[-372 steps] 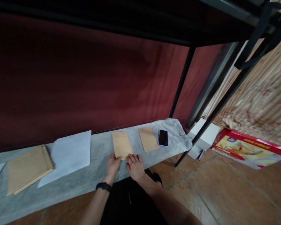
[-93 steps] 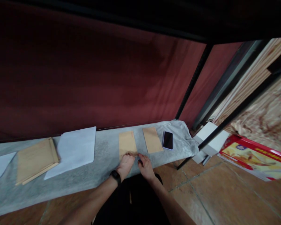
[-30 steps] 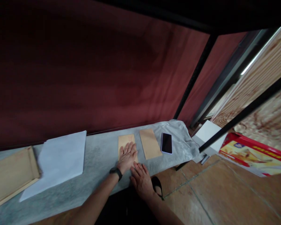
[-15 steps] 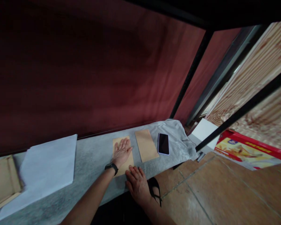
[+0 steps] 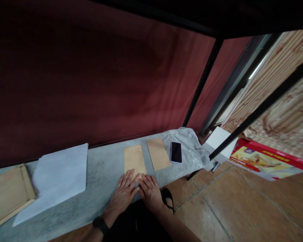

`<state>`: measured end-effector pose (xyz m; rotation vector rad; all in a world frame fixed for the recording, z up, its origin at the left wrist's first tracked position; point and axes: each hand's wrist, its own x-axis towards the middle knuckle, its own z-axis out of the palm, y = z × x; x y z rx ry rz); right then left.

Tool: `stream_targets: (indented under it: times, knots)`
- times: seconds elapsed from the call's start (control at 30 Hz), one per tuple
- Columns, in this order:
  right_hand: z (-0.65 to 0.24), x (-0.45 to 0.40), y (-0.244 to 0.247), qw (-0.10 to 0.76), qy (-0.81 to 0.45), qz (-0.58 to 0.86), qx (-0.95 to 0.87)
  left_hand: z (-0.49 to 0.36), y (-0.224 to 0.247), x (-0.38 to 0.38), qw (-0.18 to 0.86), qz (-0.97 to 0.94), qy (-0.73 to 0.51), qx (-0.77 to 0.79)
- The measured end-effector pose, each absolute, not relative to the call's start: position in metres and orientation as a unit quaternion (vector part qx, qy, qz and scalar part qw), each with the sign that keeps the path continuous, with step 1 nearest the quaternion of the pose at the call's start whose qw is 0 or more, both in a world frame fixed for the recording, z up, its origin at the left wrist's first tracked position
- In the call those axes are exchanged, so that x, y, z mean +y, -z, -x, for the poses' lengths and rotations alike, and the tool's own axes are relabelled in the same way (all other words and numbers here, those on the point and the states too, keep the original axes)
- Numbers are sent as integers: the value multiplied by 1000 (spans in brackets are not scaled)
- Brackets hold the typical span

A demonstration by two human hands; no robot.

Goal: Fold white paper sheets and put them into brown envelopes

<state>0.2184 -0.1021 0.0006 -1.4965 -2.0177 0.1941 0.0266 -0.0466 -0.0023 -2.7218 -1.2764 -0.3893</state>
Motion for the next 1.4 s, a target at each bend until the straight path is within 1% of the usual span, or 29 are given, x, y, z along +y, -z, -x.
stream_targets:
  times: [0.17, 0.4, 0.57, 0.77, 1.0, 1.17, 1.3, 1.4]
  knots:
    - [-217, -103, 1, 278, -43, 571, -771, -16, 0, -61, 78, 901, 136, -405]
    - [-226, -111, 4, 248, 11, 617, -747, -3, 8, -68, 84, 891, 152, -419]
    - [-218, -111, -2, 243, 2, 642, -727, -4, 9, -74, 59, 884, 147, -439]
    - [-193, -109, -7, 214, -30, 591, -777, -14, 1, -78, 18, 876, 115, -467]
    - [-203, -115, -10, 199, -21, 625, -755, -17, -7, -80, -20, 868, 93, -487]
    - [-206, -115, -8, 192, -25, 628, -754, -19, -5, -82, -19, 864, 99, -493]
    - [-206, -112, -3, 199, -26, 617, -761, -22, 0, -78, -13, 863, 129, -488]
    - [-206, -111, 1, 207, -22, 609, -765, -32, -1, -66, -30, 871, 140, -469]
